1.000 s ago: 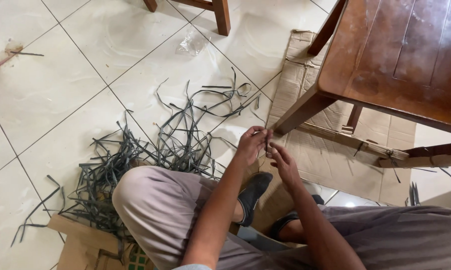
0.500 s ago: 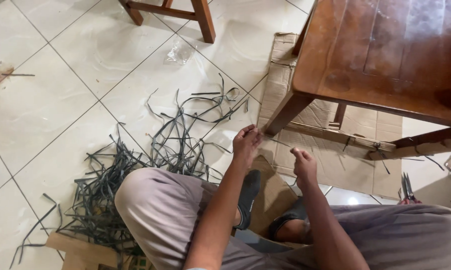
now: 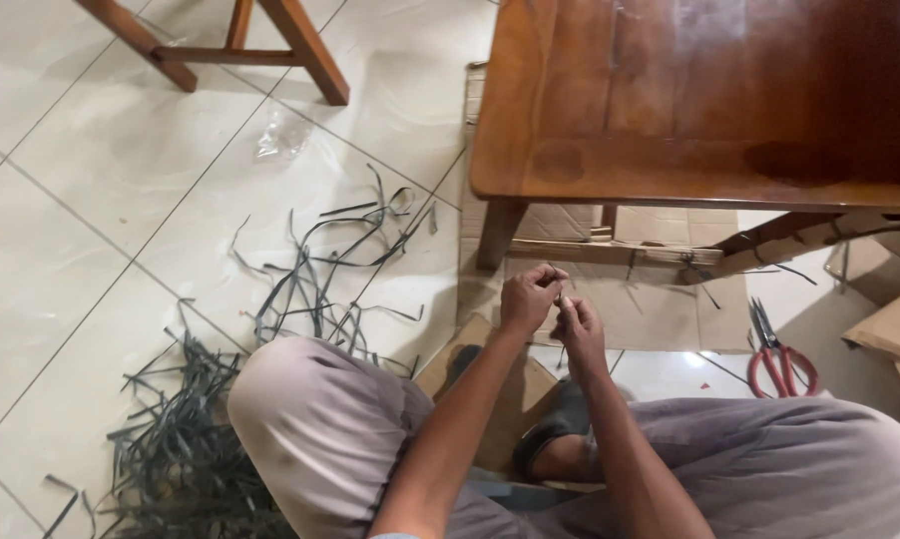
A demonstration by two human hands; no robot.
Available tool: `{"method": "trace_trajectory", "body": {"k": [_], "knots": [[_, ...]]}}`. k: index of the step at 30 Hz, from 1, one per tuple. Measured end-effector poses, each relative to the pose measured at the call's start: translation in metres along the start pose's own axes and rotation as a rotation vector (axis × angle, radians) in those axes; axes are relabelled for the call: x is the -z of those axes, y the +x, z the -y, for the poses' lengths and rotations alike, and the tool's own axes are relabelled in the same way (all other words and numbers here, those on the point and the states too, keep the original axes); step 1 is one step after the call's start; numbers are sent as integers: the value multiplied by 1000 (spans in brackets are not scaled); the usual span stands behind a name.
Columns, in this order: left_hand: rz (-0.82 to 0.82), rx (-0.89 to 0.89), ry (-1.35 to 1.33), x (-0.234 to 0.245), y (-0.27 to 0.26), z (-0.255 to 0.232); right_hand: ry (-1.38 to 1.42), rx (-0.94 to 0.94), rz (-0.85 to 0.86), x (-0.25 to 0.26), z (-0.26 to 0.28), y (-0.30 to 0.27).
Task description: Wrapping wooden chair legs with cardboard and securing them with ties.
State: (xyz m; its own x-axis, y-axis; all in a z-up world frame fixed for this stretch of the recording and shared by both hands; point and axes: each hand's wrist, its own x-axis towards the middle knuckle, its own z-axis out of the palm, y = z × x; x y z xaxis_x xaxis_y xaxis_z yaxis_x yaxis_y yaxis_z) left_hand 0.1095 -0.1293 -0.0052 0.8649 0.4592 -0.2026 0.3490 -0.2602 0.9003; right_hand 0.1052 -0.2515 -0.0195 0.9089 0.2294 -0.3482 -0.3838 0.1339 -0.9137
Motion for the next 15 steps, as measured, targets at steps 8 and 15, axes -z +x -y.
{"method": "trace_trajectory", "body": {"k": [8,15], "knots": [[-25,-558,606,-11,64,9,-226,-11,-442,62,-38,34],[2,-704,736,-8,88,21,-217,-206,-674,120,-123,90]]}}
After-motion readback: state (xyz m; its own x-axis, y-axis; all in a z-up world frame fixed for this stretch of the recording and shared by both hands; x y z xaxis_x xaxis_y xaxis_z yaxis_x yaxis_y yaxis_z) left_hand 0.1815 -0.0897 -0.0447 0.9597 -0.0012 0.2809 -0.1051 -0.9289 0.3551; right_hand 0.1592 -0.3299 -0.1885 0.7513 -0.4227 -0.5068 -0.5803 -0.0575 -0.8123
